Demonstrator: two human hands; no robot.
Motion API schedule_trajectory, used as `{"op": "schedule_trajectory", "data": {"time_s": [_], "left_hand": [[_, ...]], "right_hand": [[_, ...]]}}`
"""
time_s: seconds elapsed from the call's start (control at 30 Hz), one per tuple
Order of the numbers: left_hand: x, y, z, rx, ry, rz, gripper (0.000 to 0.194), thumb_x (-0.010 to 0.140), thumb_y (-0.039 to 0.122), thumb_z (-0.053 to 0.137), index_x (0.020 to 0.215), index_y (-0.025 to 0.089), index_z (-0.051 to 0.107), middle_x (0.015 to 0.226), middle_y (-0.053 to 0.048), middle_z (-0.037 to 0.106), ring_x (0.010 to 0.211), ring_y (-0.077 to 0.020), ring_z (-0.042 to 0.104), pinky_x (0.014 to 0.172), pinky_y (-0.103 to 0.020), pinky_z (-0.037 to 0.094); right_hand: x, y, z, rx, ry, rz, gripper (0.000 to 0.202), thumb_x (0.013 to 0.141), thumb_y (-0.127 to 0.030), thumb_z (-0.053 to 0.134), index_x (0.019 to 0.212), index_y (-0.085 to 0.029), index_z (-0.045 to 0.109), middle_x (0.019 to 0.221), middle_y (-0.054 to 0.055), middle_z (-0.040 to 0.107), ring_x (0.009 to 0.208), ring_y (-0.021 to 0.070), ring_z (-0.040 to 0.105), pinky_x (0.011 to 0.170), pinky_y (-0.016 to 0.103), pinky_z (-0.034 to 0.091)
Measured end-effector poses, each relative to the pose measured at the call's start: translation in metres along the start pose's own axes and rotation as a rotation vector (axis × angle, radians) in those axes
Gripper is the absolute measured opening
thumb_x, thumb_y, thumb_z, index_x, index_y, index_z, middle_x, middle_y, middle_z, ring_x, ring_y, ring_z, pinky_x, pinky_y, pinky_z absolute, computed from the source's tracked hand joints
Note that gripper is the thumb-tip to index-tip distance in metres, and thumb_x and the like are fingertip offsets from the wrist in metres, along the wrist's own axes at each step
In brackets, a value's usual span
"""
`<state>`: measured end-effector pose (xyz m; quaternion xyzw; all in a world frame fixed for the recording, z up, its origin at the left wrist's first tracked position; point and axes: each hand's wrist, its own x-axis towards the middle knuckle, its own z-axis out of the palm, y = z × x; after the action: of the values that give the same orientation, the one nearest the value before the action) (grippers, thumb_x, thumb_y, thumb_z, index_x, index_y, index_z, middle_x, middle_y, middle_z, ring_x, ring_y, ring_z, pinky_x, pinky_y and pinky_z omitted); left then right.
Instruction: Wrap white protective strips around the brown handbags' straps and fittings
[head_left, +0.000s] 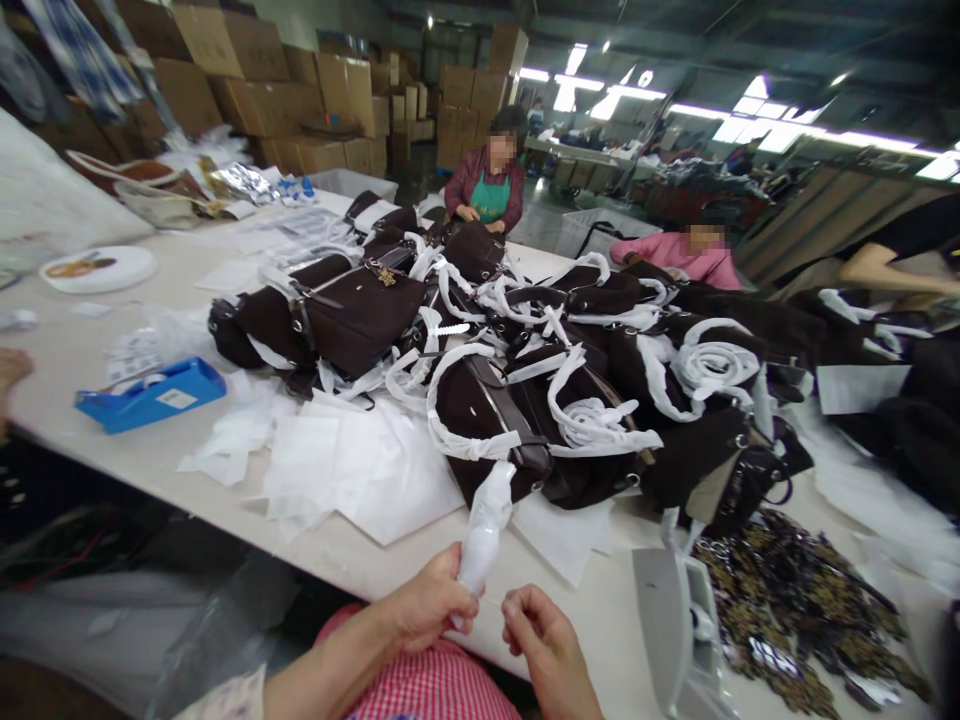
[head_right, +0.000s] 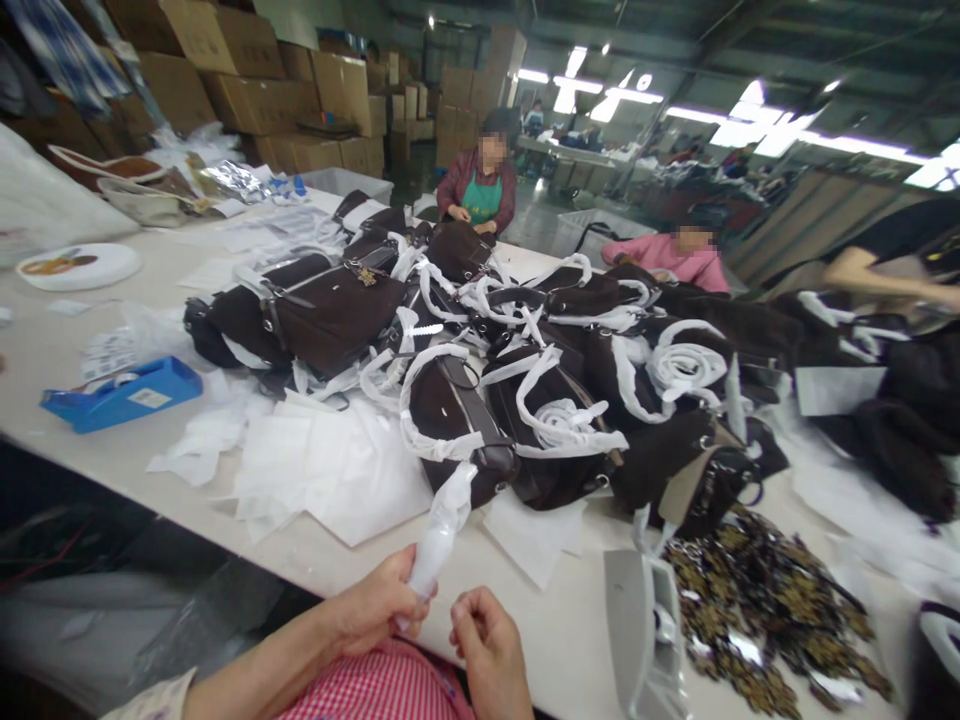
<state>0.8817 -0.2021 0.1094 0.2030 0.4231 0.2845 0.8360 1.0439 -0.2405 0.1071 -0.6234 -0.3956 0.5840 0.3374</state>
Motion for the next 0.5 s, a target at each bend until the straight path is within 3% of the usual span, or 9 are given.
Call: {"op": "schedule_trajectory", "data": {"time_s": [0.13, 0.2, 0.3, 0.37, 0.5], "left_hand": [[-0.005, 0.003, 0.003, 0.061, -0.037, -0.027, 0.048, 0.045, 0.010, 0.048, 0.092, 0.019, 0.045, 0.065, 0.008, 0.049, 0.044, -0.0035, 0.036, 0.042, -0.018, 0.021], [-0.008, 0.004, 0.003, 0.109, -0.074, -0.053, 0.054, 0.047, 0.011, 0.047, 0.100, 0.019, 0.045, 0.068, 0.005, 0.054, 0.045, -0.0057, 0.044, 0.041, -0.018, 0.023], [-0.012, 0.005, 0.003, 0.111, -0.170, -0.036, 0.068, 0.051, 0.012, 0.047, 0.118, 0.019, 0.037, 0.075, 0.000, 0.061, 0.062, -0.0160, 0.063, 0.043, -0.019, 0.032], [-0.014, 0.006, 0.003, 0.122, -0.201, -0.024, 0.071, 0.054, 0.012, 0.048, 0.124, 0.018, 0.033, 0.076, -0.002, 0.062, 0.071, -0.0197, 0.066, 0.046, -0.020, 0.038], [-0.018, 0.008, 0.001, 0.235, -0.115, -0.009, 0.072, 0.059, 0.011, 0.050, 0.127, 0.021, 0.032, 0.087, -0.003, 0.059, 0.064, -0.0151, 0.061, 0.047, -0.022, 0.044]], "right_hand": [[0.008, 0.014, 0.004, 0.003, -0.034, 0.013, 0.042, 0.071, -0.059, 0.063, 0.063, -0.020, 0.053, 0.055, -0.003, 0.052, 0.053, 0.0142, 0.046, 0.054, 0.027, 0.038], [0.013, 0.017, 0.007, 0.019, -0.052, 0.005, 0.040, 0.072, -0.057, 0.064, 0.063, -0.019, 0.053, 0.057, -0.002, 0.053, 0.056, 0.0149, 0.047, 0.056, 0.027, 0.039], [0.022, 0.012, 0.016, 0.102, -0.150, 0.003, 0.032, 0.073, -0.048, 0.065, 0.070, -0.017, 0.060, 0.066, 0.000, 0.060, 0.066, 0.0174, 0.053, 0.064, 0.028, 0.043], [0.028, 0.006, 0.025, 0.183, -0.225, 0.046, 0.023, 0.072, -0.038, 0.066, 0.076, -0.016, 0.065, 0.071, 0.001, 0.064, 0.068, 0.0173, 0.054, 0.067, 0.028, 0.044], [0.040, 0.002, 0.042, 0.304, -0.271, 0.190, 0.007, 0.060, -0.018, 0.064, 0.066, -0.014, 0.064, 0.057, -0.003, 0.059, 0.054, 0.0112, 0.046, 0.056, 0.023, 0.039]]}}
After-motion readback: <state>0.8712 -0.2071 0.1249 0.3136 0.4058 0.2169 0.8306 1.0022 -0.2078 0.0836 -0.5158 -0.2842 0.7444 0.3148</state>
